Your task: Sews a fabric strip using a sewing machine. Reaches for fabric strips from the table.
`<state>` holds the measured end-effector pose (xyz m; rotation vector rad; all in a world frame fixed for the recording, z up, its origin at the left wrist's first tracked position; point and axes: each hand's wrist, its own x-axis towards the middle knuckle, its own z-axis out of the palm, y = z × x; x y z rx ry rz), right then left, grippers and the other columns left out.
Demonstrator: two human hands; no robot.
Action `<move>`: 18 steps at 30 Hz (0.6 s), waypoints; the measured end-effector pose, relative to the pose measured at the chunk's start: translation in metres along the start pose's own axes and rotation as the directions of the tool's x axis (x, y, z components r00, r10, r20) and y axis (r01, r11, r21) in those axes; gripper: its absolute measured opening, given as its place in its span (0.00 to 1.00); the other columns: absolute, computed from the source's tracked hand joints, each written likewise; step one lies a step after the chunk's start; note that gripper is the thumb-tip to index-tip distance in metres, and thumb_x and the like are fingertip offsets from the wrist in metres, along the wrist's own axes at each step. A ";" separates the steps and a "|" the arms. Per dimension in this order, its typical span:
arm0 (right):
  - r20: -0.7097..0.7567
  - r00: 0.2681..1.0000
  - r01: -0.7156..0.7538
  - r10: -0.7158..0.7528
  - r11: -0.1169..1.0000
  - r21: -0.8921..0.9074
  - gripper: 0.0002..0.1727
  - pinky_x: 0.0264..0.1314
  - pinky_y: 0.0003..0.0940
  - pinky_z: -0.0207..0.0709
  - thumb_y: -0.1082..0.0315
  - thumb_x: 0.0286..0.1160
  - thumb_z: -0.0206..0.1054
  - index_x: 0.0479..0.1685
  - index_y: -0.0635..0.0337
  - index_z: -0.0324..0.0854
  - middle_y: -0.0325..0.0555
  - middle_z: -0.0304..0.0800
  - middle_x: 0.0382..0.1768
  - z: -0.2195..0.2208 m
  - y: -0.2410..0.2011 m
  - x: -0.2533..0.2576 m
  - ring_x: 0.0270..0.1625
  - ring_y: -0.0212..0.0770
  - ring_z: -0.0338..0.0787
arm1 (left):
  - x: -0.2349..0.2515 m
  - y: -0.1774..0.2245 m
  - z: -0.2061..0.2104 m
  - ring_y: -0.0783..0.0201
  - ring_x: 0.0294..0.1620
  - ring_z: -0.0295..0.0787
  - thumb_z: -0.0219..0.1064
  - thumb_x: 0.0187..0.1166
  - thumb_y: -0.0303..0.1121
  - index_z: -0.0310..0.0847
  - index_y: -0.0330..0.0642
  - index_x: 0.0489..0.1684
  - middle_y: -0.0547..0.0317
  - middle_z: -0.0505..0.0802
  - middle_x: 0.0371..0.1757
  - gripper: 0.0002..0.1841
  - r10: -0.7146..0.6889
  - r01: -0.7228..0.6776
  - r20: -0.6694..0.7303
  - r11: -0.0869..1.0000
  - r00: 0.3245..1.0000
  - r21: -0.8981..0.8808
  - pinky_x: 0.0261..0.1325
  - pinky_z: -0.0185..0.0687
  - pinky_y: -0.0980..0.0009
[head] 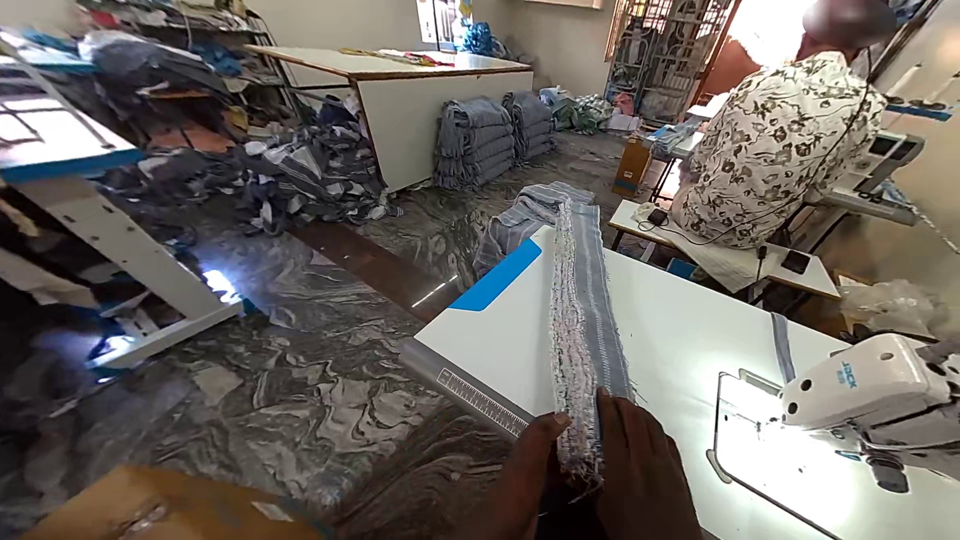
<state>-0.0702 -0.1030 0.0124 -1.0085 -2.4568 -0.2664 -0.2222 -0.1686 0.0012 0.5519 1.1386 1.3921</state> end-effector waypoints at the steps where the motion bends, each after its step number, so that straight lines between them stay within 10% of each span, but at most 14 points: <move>1: -0.040 0.999 0.003 -0.004 0.999 -0.036 0.42 0.57 0.52 0.85 0.65 0.56 0.76 0.82 0.60 0.74 0.56 0.86 0.67 0.001 0.005 -0.003 0.65 0.57 0.88 | 0.001 0.000 0.004 0.56 0.60 0.91 0.48 0.89 0.56 0.72 0.36 0.74 0.47 0.91 0.60 0.32 0.004 -0.004 0.011 1.000 1.000 0.002 0.64 0.87 0.57; 7: -0.168 0.983 0.072 -0.074 0.997 -0.019 0.43 0.42 0.47 0.88 0.45 0.53 0.77 0.73 0.59 0.81 0.52 0.93 0.54 -0.023 0.034 0.014 0.50 0.53 0.94 | 0.015 -0.001 0.015 0.58 0.56 0.91 0.21 0.91 0.57 0.79 0.35 0.64 0.48 0.93 0.55 0.41 0.116 -0.112 0.096 0.993 0.989 -0.038 0.60 0.87 0.59; 11: -0.266 0.962 0.055 -0.068 0.997 -0.054 0.43 0.28 0.46 0.83 0.41 0.46 0.76 0.67 0.57 0.84 0.48 0.93 0.44 -0.070 0.043 0.048 0.38 0.50 0.93 | 0.042 -0.010 0.038 0.54 0.48 0.94 0.24 0.94 0.57 0.69 0.34 0.72 0.47 0.91 0.50 0.37 0.098 -0.069 0.066 0.936 0.993 -0.346 0.55 0.92 0.55; 14: -0.301 0.952 0.020 -0.052 0.994 -0.107 0.41 0.24 0.45 0.80 0.37 0.52 0.73 0.65 0.56 0.85 0.47 0.92 0.42 -0.112 0.042 0.063 0.35 0.48 0.91 | 0.081 -0.007 0.075 0.61 0.32 0.92 0.23 0.92 0.59 0.73 0.41 0.57 0.55 0.91 0.34 0.36 0.006 -0.032 -0.047 0.821 0.999 -0.570 0.38 0.91 0.62; 18: -0.240 0.971 -0.007 0.001 1.000 -0.026 0.43 0.33 0.50 0.83 0.35 0.56 0.75 0.61 0.65 0.84 0.58 0.93 0.44 -0.165 0.043 0.047 0.41 0.53 0.93 | 0.095 0.022 0.112 0.66 0.57 0.81 0.43 0.86 0.14 0.59 0.24 0.79 0.42 0.82 0.62 0.22 0.212 -0.290 -0.200 0.747 0.957 -0.599 0.63 0.80 0.72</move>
